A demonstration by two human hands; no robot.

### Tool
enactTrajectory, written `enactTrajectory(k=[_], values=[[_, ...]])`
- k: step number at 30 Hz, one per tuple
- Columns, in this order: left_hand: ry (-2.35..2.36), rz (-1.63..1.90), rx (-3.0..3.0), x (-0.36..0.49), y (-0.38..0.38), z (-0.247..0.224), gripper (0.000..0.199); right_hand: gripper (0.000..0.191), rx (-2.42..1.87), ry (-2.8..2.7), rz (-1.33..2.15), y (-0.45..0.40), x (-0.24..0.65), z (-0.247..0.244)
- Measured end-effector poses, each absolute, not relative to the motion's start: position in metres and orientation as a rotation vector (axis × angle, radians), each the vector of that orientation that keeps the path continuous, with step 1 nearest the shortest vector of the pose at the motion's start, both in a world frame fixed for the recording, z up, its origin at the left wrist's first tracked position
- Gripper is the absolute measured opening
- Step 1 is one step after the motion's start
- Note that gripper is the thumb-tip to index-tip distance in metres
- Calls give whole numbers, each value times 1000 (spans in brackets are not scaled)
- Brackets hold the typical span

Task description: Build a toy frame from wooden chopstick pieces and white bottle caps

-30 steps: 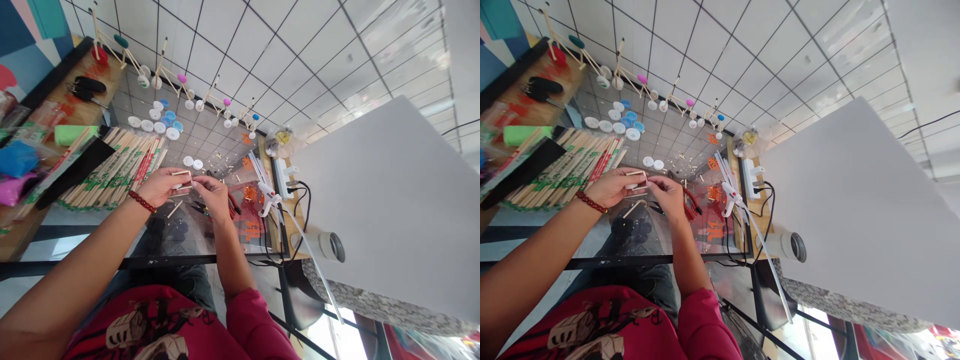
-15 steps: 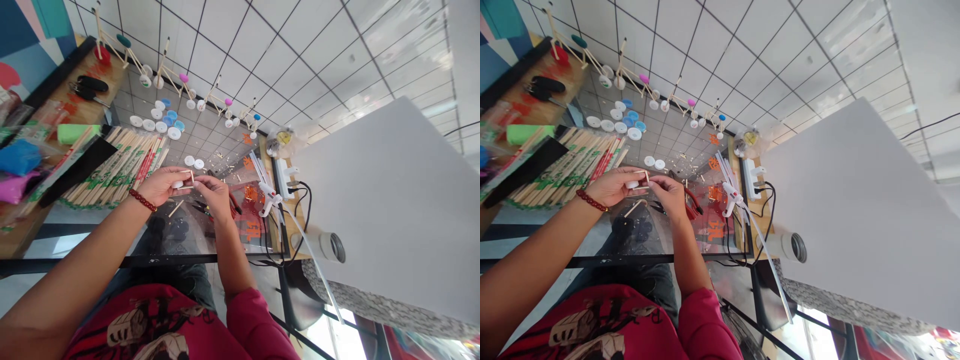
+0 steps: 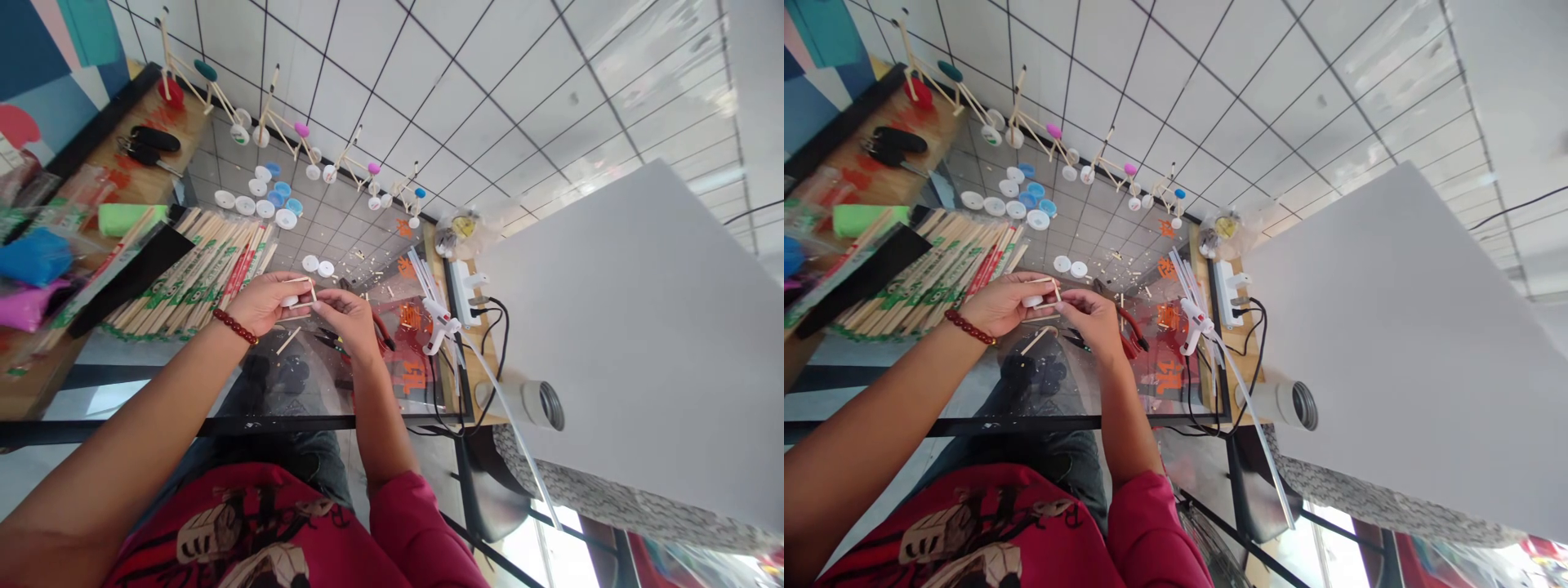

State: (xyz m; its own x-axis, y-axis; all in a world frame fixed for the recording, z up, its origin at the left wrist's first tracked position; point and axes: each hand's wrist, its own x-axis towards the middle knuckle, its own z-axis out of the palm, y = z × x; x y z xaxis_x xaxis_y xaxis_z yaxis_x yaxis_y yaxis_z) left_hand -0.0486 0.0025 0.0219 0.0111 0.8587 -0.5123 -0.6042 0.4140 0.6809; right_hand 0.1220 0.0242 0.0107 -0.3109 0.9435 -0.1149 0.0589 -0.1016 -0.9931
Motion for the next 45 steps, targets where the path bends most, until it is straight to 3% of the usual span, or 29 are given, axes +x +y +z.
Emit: enactTrajectory(k=[7,14,20,24,32,38,45], values=[[1055,1166,311,-47,1,26,15,20,-1142,-1420,1487,24,121,8],[1071,1175,354,-46,0,28,23,28,-1161,-1510,1457,24,124,6],[1118,1168,503,-50,-8,36,32,21,-1195,-2042,929,-9,163,13],[1113,985,687,-32,-25,30,40,15,-1277,-2415,515,-24,192,7],[1406,856,1648,4,-60,5,18,23,-1493,-2416,276,-26,210,10],[1662,706,1868,3,-77,12,50,18,-1450,-2357,358,-47,202,0],[1588,484,2135,-31,-90,25,64,19,-1438,-2180,405,-61,203,-12]])
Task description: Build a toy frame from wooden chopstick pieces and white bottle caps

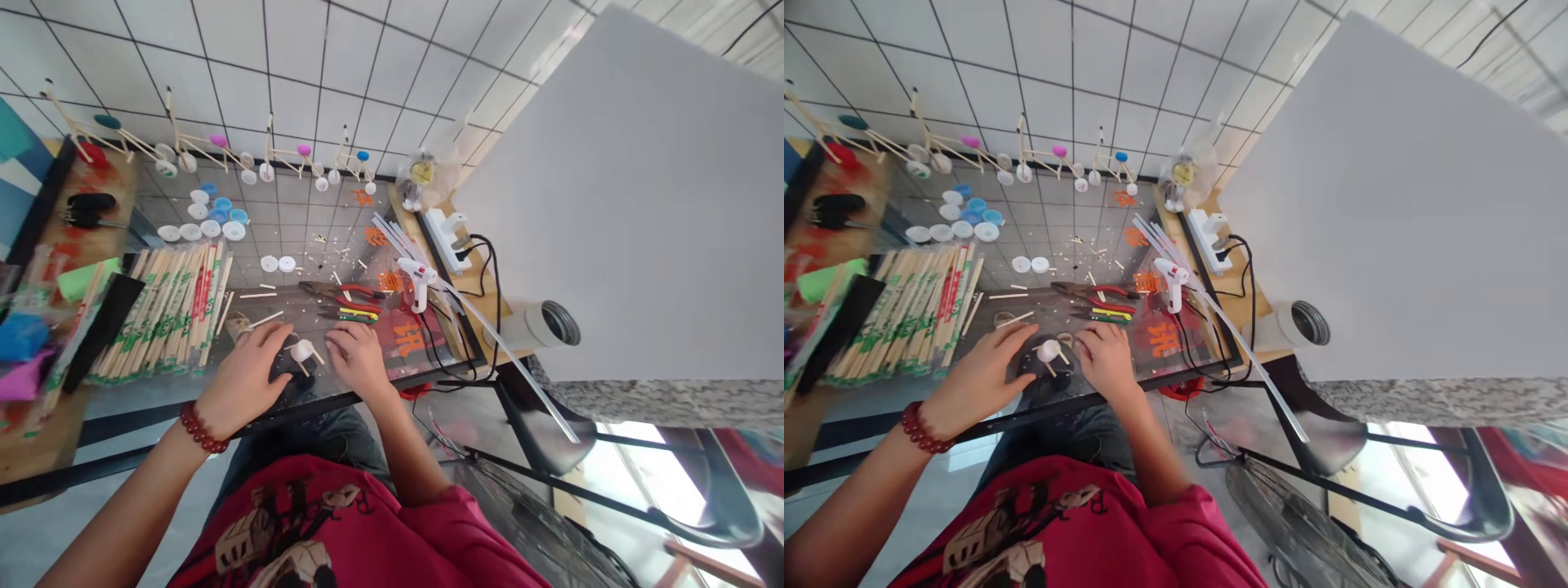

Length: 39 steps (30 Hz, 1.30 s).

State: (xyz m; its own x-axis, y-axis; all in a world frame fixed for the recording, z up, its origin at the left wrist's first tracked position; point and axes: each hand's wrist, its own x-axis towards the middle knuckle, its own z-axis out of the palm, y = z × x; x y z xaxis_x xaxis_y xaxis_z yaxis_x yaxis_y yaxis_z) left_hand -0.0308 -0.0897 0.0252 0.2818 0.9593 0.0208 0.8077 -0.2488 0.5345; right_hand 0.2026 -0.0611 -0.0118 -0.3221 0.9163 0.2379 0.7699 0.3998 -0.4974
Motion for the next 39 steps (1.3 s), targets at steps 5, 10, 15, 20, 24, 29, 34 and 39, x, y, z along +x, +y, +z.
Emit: enactTrajectory(k=[5,10,15,20,24,29,34,39], values=[[1208,538,2301,-31,-79,19,72,22,-1453,-2022,432,-74,210,-17],[1173,672,2160,-26,-65,10,46,18,-1410,-1861,529,-84,211,-15],[1287,917,1481,-26,-67,9,59,22,-1224,-1631,841,-91,196,-7],[1261,920,1140,-21,-68,7,76,25,-1203,-1504,1004,-86,183,-7],[1283,921,1128,-20,-67,6,76,18,-1208,-1457,1028,-82,180,-8],[1265,919,1151,-22,-68,3,72,13,-1193,-1403,1021,-81,179,-8],[1238,947,1125,-22,-69,2,79,16,-1244,-1409,1038,-81,178,-8],[1169,975,1101,-23,-73,11,68,20,-1246,-1351,1083,-81,179,-5]])
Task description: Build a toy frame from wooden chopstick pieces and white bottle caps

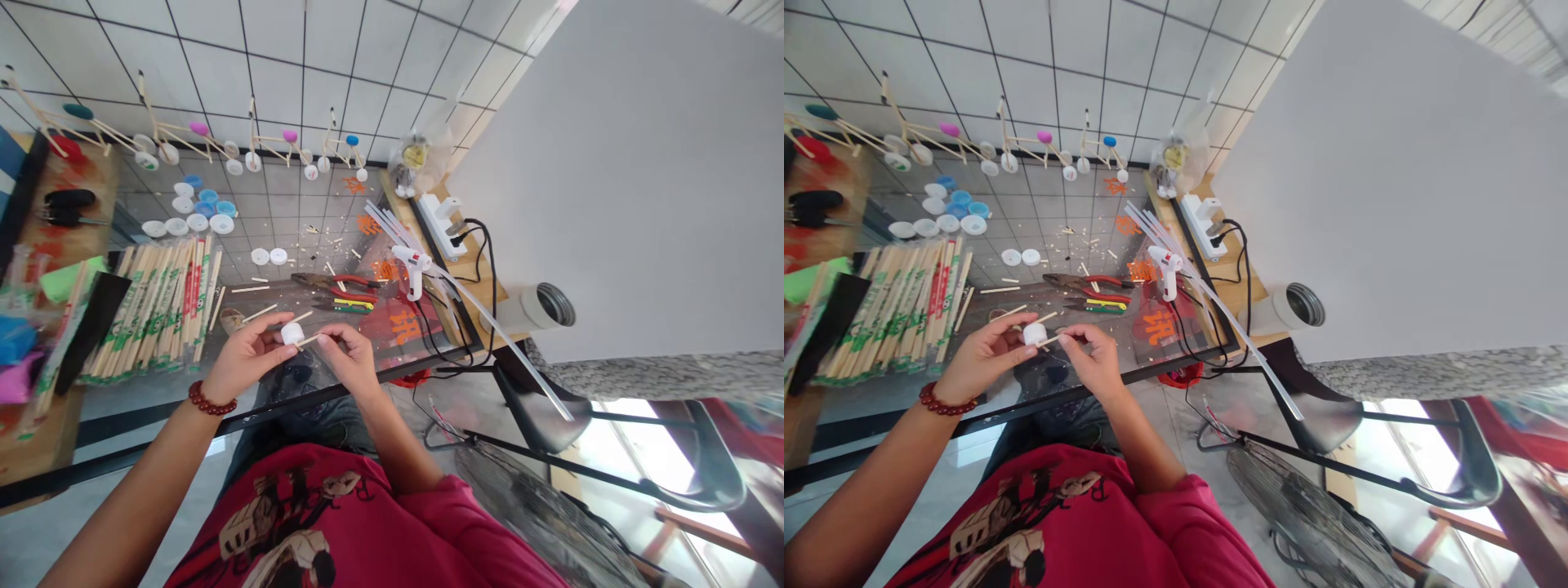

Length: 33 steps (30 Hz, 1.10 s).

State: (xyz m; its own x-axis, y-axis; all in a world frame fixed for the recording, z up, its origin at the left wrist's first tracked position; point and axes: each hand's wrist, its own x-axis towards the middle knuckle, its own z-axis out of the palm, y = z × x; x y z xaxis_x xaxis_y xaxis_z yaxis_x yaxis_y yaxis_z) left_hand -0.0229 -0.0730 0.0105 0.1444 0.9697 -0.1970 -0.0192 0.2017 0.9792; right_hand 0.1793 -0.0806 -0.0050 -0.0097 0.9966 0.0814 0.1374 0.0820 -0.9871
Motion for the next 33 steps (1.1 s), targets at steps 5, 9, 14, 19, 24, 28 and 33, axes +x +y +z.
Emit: enactTrajectory(k=[5,9,14,19,24,28,33], values=[[1116,939,1081,-25,-76,16,60,20,-1174,-1341,1085,-77,180,5],[1120,877,1056,-24,-80,13,56,22,-1162,-1358,1047,-73,178,9],[1127,869,982,-23,-83,10,57,22,-1131,-1371,1046,-71,174,5],[1142,854,984,-24,-83,12,57,26,-1161,-1380,1054,-71,174,1],[1122,897,873,-20,-84,11,58,27,-1176,-1374,1060,-72,170,0],[1094,969,711,-19,-83,13,56,24,-1266,-1463,917,-73,186,2],[1035,1070,575,-23,-66,20,42,24,-1637,-1390,409,-56,263,-10]])
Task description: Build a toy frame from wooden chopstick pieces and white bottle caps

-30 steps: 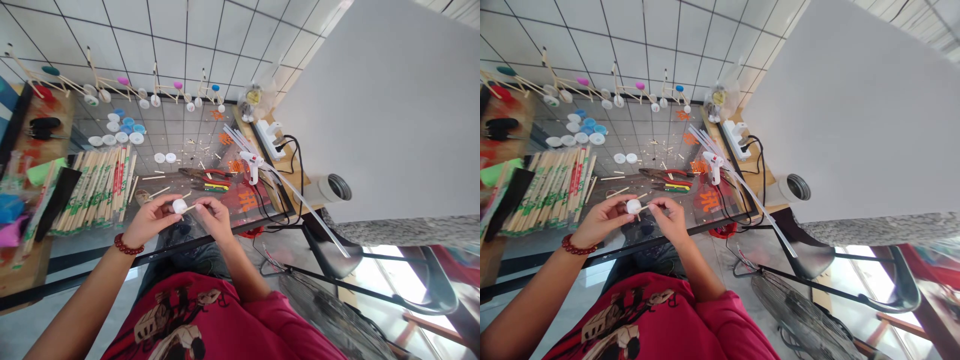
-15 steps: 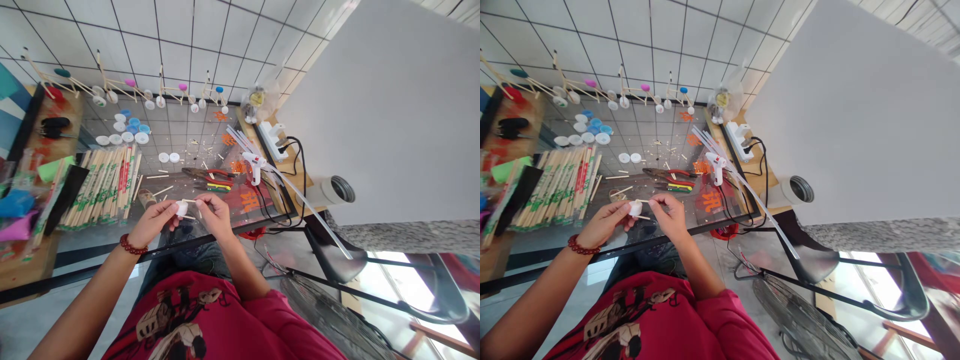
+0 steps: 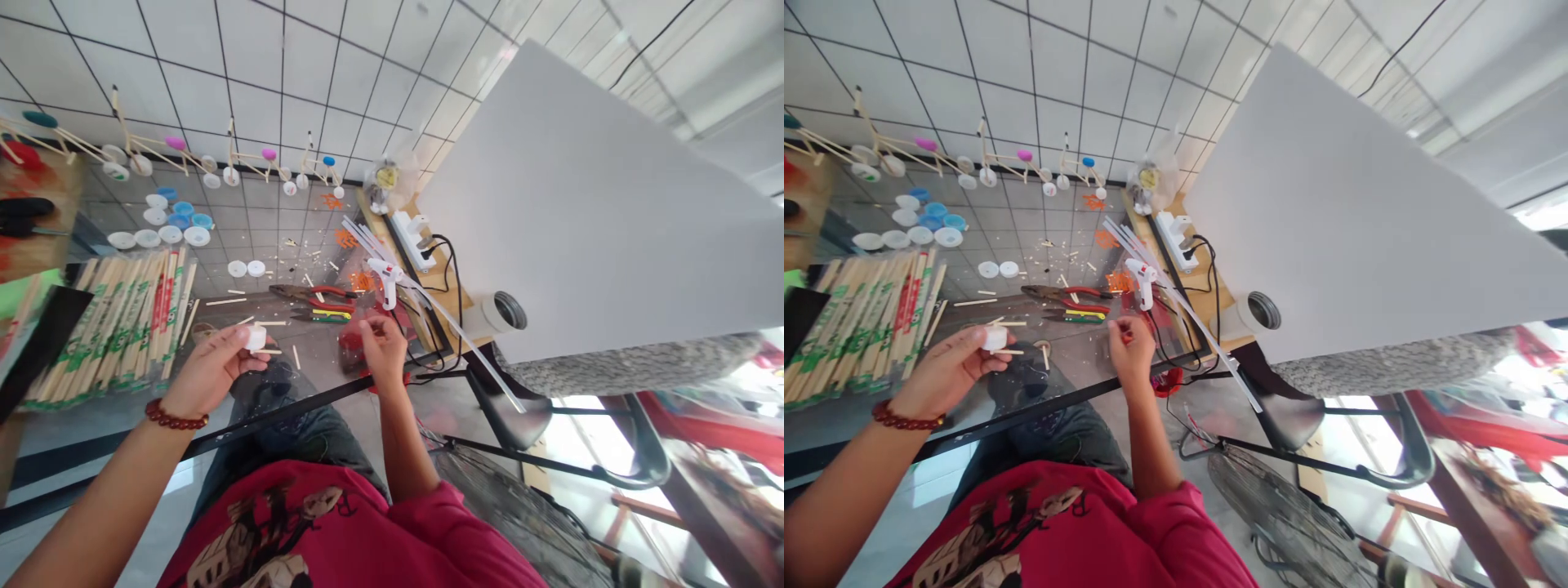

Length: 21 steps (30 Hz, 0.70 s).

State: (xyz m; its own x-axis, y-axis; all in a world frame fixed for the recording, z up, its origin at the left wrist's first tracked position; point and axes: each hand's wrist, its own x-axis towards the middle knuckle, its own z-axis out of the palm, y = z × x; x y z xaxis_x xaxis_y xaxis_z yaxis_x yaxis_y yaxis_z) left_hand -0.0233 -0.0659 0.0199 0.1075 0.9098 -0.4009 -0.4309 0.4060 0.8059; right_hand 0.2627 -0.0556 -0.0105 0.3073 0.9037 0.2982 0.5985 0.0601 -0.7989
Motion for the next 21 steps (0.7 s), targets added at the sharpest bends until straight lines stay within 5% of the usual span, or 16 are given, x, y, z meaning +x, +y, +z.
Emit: enactTrajectory(k=[6,14,21], values=[[972,1059,522,-18,-37,22,18,47,-1851,-1421,26,8,323,-23],[917,1122,438,-18,-35,12,19,34,-1820,-1281,439,58,321,-6],[878,1168,401,-18,-35,11,17,41,-1432,-1246,723,6,280,24]])
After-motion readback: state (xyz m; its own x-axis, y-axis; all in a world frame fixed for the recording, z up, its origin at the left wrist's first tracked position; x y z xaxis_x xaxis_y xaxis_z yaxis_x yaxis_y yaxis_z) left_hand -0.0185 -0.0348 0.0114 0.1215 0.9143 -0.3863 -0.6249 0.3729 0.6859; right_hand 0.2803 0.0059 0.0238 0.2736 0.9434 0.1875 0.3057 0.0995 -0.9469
